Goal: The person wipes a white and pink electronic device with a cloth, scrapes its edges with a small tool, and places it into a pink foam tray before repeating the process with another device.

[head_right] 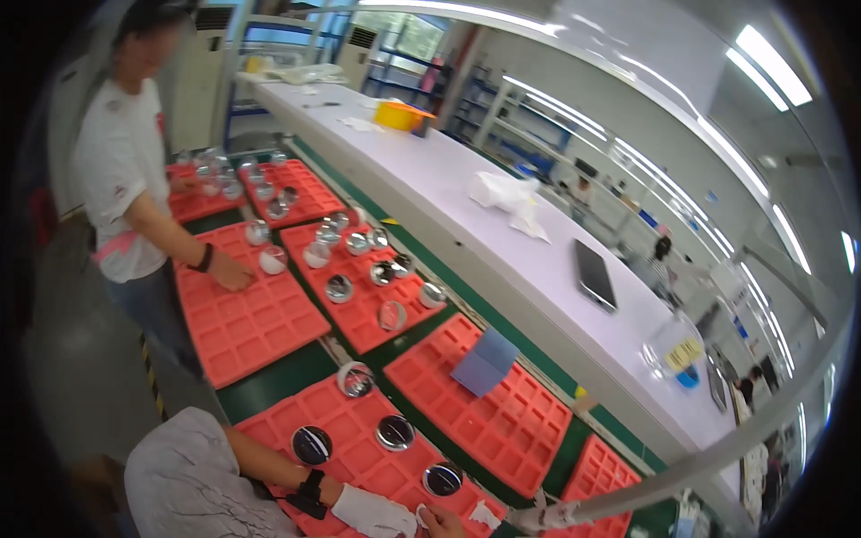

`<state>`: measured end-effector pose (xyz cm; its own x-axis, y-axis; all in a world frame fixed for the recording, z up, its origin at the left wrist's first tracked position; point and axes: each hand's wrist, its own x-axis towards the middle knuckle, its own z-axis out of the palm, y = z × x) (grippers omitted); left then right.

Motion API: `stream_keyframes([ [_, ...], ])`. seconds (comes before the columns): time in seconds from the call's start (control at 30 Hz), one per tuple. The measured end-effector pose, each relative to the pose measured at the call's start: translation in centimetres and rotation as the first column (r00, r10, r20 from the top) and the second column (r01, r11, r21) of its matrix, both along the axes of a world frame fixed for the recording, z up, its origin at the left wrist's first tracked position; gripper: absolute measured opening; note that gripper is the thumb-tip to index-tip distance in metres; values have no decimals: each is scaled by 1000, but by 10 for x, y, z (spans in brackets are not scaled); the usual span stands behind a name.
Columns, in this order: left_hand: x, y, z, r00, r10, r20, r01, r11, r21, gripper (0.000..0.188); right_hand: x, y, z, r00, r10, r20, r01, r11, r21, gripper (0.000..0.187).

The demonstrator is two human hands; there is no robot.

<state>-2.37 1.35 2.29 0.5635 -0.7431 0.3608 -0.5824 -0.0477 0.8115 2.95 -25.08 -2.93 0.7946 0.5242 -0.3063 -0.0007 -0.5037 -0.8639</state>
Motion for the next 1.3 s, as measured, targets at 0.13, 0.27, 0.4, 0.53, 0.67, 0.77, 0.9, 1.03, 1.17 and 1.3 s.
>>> stream_keyframes([
  [0.13,2,1,-15,997,-75,15,72,988,139,32,-5,37,65,996,82,-41,-77,992,101,35],
  [0.27,7,-2,-11,948,-155,278,120,983,141,41,3,36,65,986,140,-88,-126,981,148,43],
  [0.4,-10,-6,27,998,-6,65,-12,960,279,47,3,25,29,984,122,133,-150,961,234,43],
  [0.53,-21,-12,72,843,6,538,-222,914,339,40,-10,22,37,991,123,60,-135,956,260,43],
  [0.67,-30,-14,114,991,117,68,-131,703,699,56,-8,27,37,981,149,125,-176,954,241,43],
  [0.77,-21,-17,101,986,166,4,-104,600,793,70,-13,21,41,991,106,80,-122,965,231,42],
  [0.9,-18,-13,97,987,150,65,-147,641,753,65,2,19,26,986,162,34,-165,958,234,42],
  [1.03,-7,-5,87,996,92,-19,-45,645,763,61,7,24,20,968,137,210,-177,967,182,42],
  [1.17,-6,-18,84,995,99,2,-63,614,787,54,-2,14,37,996,60,72,-67,992,103,30],
  [1.3,-9,-21,75,986,160,47,-145,686,713,46,-4,16,45,994,-23,-107,34,995,98,27],
])
